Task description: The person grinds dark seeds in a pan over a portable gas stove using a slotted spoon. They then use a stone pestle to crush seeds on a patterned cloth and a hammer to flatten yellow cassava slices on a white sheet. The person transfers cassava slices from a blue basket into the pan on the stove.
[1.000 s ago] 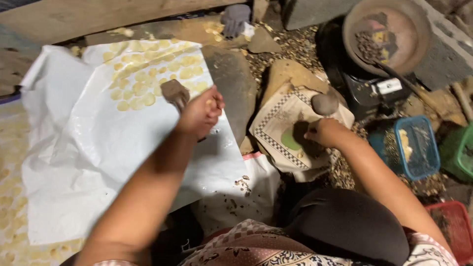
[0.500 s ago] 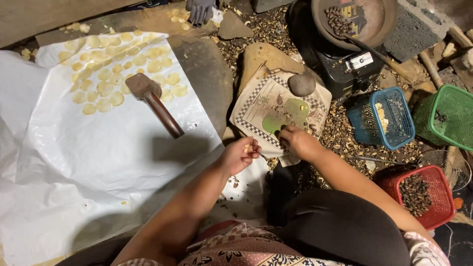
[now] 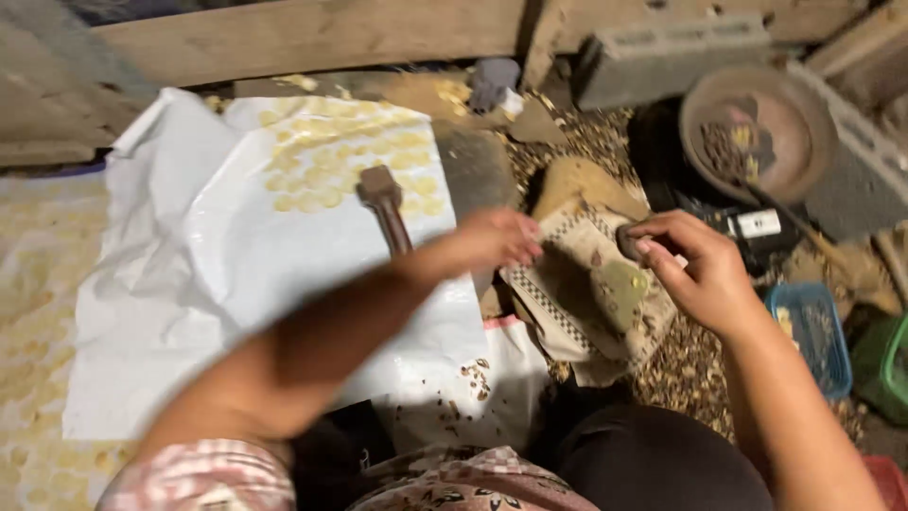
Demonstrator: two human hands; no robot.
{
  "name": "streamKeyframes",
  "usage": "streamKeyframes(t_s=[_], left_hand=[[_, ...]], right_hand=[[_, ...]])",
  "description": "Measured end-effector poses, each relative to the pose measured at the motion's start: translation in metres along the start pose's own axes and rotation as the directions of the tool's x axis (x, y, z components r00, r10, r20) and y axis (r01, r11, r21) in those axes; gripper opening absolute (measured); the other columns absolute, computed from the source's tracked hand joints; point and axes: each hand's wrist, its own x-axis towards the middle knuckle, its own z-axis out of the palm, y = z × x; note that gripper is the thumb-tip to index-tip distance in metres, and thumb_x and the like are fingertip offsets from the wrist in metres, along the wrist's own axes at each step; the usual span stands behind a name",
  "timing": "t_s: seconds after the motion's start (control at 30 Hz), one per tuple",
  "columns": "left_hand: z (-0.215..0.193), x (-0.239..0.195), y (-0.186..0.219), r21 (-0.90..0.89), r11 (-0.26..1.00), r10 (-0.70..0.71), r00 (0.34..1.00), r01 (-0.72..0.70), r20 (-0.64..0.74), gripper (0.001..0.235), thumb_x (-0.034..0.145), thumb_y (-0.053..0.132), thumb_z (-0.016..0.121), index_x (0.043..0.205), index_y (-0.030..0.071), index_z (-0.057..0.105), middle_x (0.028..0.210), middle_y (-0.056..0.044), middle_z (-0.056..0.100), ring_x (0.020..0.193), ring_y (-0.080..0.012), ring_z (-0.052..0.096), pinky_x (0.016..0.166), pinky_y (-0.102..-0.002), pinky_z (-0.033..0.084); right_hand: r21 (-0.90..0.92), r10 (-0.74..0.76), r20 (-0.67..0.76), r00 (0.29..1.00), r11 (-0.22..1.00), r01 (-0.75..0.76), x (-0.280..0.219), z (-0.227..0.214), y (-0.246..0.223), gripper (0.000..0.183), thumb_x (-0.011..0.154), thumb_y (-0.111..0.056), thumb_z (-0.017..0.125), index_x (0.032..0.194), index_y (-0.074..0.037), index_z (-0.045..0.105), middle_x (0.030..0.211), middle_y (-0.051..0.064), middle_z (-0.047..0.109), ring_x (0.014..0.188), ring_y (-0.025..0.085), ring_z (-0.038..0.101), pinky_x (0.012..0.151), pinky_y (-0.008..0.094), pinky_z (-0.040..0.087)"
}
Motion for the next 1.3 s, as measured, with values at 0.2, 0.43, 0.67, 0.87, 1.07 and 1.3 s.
streamKeyframes(t_s=[0.2,0.43,0.67,0.87,1.07,1.3], left_hand=[[-0.125,-0.141,0.134,0.372,0.922,0.245,0.908,-0.110,-0.339,0.034,0.098,0.035,0.069,0.120,0.009,0.067,0.088,-0.008,0.076,0.070,-0.0121,0.075,0.056,-0.017,0.059],[-0.280,-0.198,0.019,-0.117,0.875,0.322,0.746,-0.470,-0.583,0.027,0.107,0.041,0.051,0.107,0.017,0.063,0.126,-0.008,0.069,0.119,-0.0307,0.067,0.084,-0.029,0.055],[-0.304,-0.139,-0.045,0.969,-0.185,0.826,0.560,0.165,0.062,0.024,0.098,0.025,0.066,0.120,0.035,0.071,0.147,0.015,0.060,0.138,-0.0181,0.052,0.116,-0.042,0.037],[-0.294,-0.150,-0.032,0.943,-0.201,0.877,0.478,0.266,0.052,0.025,0.099,0.027,0.066,0.124,0.028,0.068,0.143,0.003,0.061,0.135,-0.0228,0.055,0.106,-0.042,0.047],[-0.287,-0.147,-0.018,0.922,-0.227,0.854,0.519,0.314,0.033,0.031,0.099,0.025,0.065,0.130,0.022,0.066,0.142,-0.002,0.063,0.136,-0.0281,0.055,0.107,-0.042,0.048],[-0.298,-0.131,-0.038,0.964,-0.202,0.855,0.512,0.175,0.086,0.012,0.098,0.021,0.066,0.109,0.022,0.071,0.111,0.001,0.067,0.107,-0.0229,0.066,0.086,-0.037,0.054]], right_hand=[[-0.108,-0.377,0.275,0.885,0.902,0.418,0.098,0.084,-0.100,0.014,0.094,-0.018,0.070,0.103,-0.010,0.076,0.100,0.015,0.077,0.098,0.039,0.074,0.085,0.051,0.057],[-0.259,0.269,0.494,0.827,0.953,-0.155,0.163,0.347,-0.044,0.062,0.094,-0.053,0.061,0.127,0.000,0.053,0.117,0.031,0.068,0.114,0.051,0.066,0.096,0.060,0.054],[-0.133,0.421,0.242,0.874,0.907,-0.400,0.157,0.348,-0.054,0.048,0.098,-0.048,0.062,0.122,-0.007,0.052,0.108,0.029,0.070,0.107,0.052,0.067,0.084,0.061,0.058],[-0.061,0.481,0.122,0.868,0.877,-0.477,0.055,0.356,-0.051,0.037,0.102,-0.039,0.060,0.116,-0.006,0.051,0.100,0.036,0.068,0.100,0.055,0.068,0.072,0.063,0.058],[-0.088,0.562,0.060,0.825,0.826,-0.557,0.058,0.335,-0.097,0.040,0.100,-0.042,0.061,0.114,-0.007,0.049,0.100,0.037,0.069,0.102,0.057,0.065,0.080,0.068,0.055],[-0.212,0.543,0.163,0.824,0.835,-0.508,0.063,0.343,-0.078,0.040,0.100,-0.043,0.062,0.112,-0.008,0.047,0.097,0.033,0.071,0.098,0.052,0.070,0.079,0.062,0.060]])
